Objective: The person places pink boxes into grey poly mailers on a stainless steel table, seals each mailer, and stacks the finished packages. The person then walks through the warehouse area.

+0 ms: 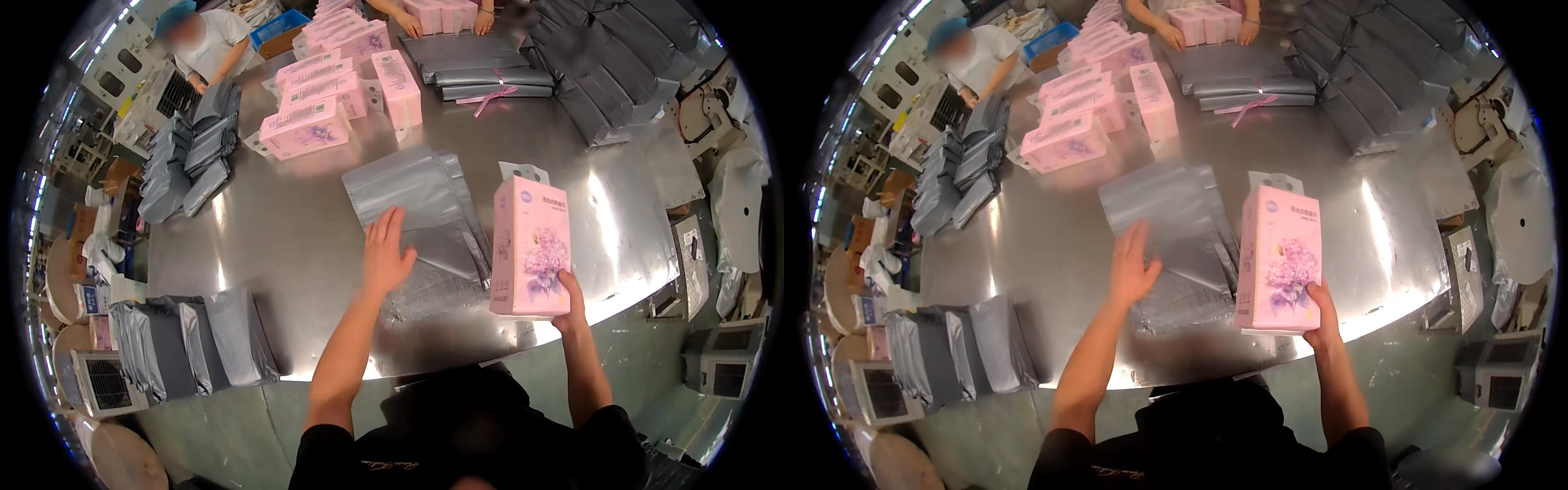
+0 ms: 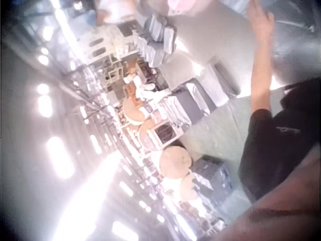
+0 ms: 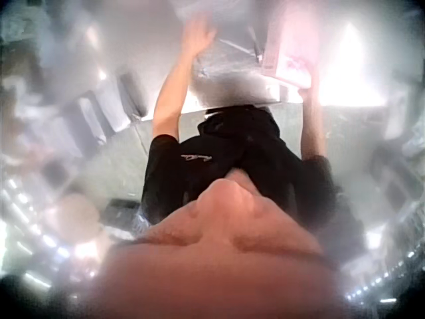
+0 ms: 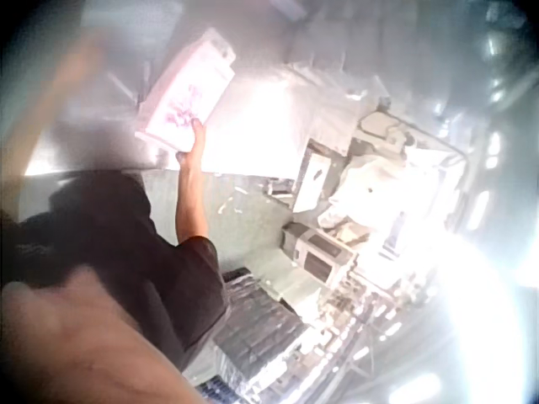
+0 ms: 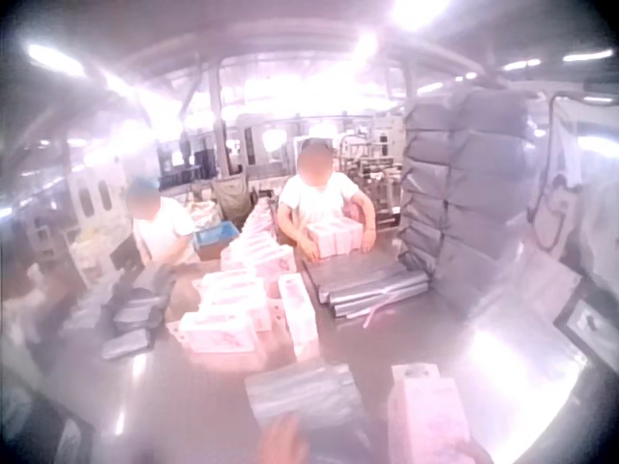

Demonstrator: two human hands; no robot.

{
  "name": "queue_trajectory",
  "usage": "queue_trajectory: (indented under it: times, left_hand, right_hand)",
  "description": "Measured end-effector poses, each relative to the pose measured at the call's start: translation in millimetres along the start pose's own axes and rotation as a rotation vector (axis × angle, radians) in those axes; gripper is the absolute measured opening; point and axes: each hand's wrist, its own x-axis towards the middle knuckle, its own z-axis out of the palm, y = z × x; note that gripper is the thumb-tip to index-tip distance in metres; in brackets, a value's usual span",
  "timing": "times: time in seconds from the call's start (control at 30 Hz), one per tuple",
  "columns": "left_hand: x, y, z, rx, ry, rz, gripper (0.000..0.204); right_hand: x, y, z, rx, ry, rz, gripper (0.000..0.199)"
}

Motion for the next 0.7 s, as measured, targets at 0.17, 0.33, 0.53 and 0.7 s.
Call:
queue_trajectory:
  times: [0.17, 0.33, 0.53, 0.7]
  left_hand:
    - [23.6, -34.3, 55.4, -0.255, -0.359, -0.533, 0.043]
    - [-8.4, -37.7, 23.3, -0.386, -0.618, -0.106, 0.036]
    - [-36.2, -11.5, -11.0, 0.061, -0.664, 0.217, 0.022]
    - [-58.3, -19.2, -6.3, 0.212, -0.573, 0.248, 0.069]
  right_hand:
    - [-8.5, 2.5, -7.5, -0.055, -0.054, 0.001, 0.079]
    - [-9.8, 9.7, -6.7, -0.025, -0.079, 0.063, 0.080]
    - [-20.4, 52.9, 0.9, -0.186, -0.102, 0.148, 0.075]
    - [-34.1, 87.5, -3.3, -0.275, -0.086, 0.164, 0.074]
